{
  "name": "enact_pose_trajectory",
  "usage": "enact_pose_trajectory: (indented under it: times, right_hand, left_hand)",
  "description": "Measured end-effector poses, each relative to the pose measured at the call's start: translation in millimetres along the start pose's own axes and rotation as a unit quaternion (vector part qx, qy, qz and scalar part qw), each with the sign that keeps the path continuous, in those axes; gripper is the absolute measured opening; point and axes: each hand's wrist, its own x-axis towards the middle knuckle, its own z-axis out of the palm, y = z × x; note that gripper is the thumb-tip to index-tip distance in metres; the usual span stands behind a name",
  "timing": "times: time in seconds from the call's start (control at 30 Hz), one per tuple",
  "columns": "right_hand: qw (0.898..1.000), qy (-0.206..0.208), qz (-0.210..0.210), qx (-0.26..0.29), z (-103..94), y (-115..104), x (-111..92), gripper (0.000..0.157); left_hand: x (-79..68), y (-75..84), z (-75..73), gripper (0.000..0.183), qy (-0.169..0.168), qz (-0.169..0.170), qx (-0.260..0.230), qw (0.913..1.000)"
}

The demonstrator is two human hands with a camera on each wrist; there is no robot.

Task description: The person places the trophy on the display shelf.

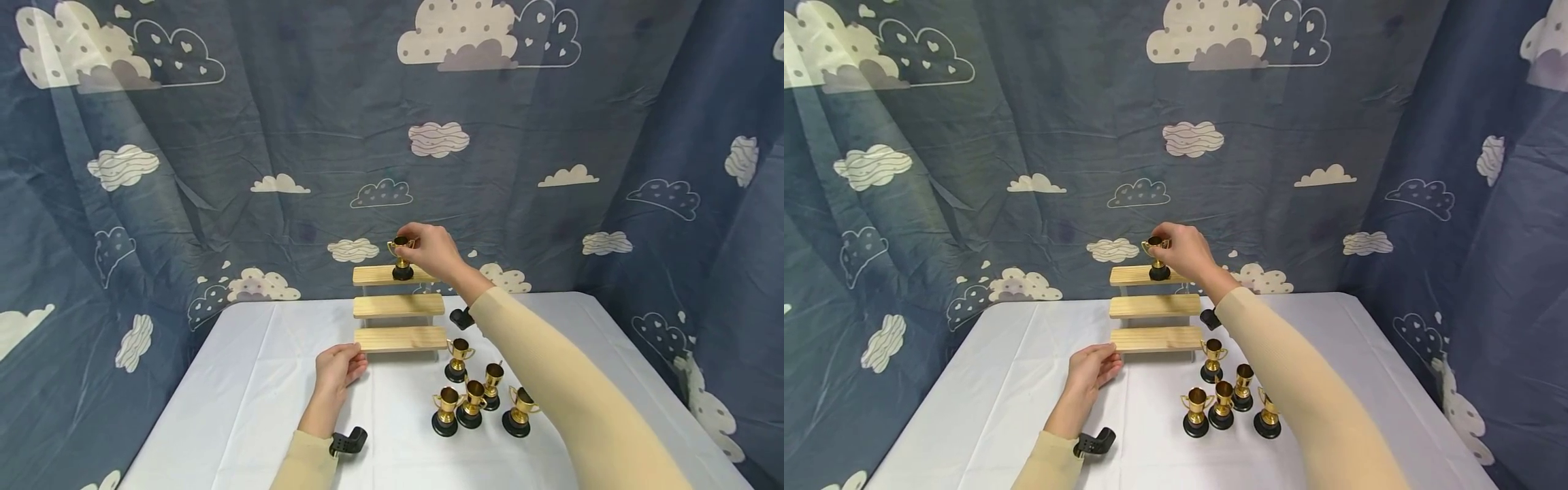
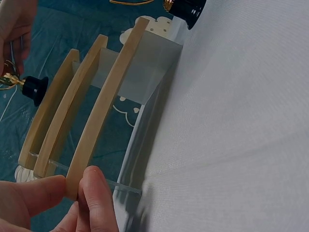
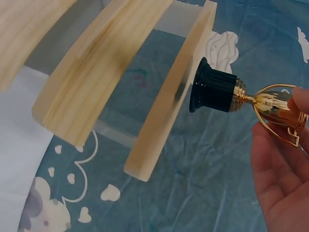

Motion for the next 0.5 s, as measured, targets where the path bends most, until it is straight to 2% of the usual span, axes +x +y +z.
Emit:
enact_pose_trajectory:
  times: [0.27,0.5]
  right_hand:
    - [1.0,0.012,0.024,0.002,5.0,1.4,7.1,0.033]
    - [1.0,0.01,0.026,0.012,9.0,0.0,11.7,0.036]
  left_hand:
    - [-1.0,1.9,0.8,0.019,-0.006,0.004,-0.003,1.0]
    - [-2.6,2.6,-0.1,0.018,-0.005,0.003,-0.005,1.0]
